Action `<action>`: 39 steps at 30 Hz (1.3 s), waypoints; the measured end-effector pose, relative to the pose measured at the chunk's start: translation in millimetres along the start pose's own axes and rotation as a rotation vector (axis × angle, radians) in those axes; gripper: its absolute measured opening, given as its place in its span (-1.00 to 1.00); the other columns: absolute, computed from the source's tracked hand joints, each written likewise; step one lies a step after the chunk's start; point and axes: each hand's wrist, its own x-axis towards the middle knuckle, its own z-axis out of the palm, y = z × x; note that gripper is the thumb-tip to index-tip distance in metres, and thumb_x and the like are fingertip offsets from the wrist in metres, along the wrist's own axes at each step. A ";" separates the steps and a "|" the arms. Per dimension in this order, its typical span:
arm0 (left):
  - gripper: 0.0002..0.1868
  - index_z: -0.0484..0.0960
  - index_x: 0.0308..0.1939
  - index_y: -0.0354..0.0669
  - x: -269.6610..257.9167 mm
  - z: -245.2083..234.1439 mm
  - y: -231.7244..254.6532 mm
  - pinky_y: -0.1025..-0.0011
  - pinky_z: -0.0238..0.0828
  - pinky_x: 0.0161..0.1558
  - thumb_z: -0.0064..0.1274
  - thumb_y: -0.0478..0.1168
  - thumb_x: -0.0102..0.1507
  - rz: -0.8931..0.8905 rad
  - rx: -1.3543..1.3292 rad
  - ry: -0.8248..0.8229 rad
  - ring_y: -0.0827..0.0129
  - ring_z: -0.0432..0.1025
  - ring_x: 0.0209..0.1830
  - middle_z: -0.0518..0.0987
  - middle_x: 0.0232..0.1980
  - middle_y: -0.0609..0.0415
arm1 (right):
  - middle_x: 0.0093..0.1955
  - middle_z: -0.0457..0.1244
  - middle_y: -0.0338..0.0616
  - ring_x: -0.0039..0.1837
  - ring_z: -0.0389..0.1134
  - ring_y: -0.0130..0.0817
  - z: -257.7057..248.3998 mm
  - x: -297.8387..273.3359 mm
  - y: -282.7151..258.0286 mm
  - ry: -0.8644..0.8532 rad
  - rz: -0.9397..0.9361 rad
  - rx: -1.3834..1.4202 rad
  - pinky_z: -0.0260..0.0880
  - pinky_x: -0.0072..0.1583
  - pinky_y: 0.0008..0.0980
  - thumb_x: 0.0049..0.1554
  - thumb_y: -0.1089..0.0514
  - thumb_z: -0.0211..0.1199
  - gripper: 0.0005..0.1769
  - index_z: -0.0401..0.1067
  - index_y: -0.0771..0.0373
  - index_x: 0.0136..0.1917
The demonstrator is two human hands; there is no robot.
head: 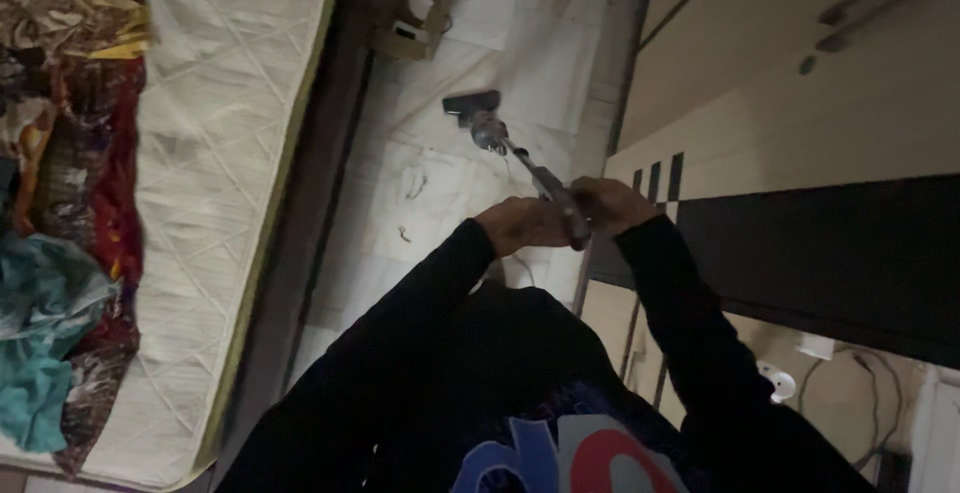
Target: The person assembles a cordless vacuum cleaner by attaching the handle to the main body and then connecting the floor nozzle to the handle. The person holds the assembled vacuum upright.
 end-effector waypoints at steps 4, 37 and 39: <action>-0.54 0.38 0.33 -0.46 49.2 21.6 -24.5 0.16 0.50 0.31 -0.07 -0.21 0.42 -0.166 -1.299 -0.004 0.02 0.49 0.27 0.49 0.31 -0.28 | 0.03 0.37 -0.02 0.05 0.37 -0.17 -22.4 -5.4 -14.7 0.024 -0.127 -0.514 0.40 0.13 -0.13 0.25 0.01 0.25 -0.64 0.46 0.31 0.18; -0.34 0.22 0.39 -0.43 129.2 32.5 29.2 0.20 0.49 0.28 -0.03 -0.03 0.36 -0.102 -1.332 0.122 -0.05 0.41 0.30 0.32 0.32 -0.28 | 0.47 0.15 0.52 0.37 0.27 0.32 -88.5 -8.8 -128.4 -0.120 0.203 -0.474 0.28 0.31 0.12 0.38 -0.14 -0.26 -0.25 0.18 0.62 0.43; -0.37 0.30 0.35 -0.46 134.1 31.3 24.2 0.27 0.47 0.30 -0.01 -0.02 0.38 -0.060 -1.315 0.117 0.01 0.44 0.29 0.40 0.32 -0.28 | 0.48 0.11 0.54 0.36 0.27 0.38 -85.8 0.1 -130.6 -0.226 0.141 -0.414 0.28 0.28 0.19 0.40 0.00 -0.07 -0.41 0.09 0.62 0.40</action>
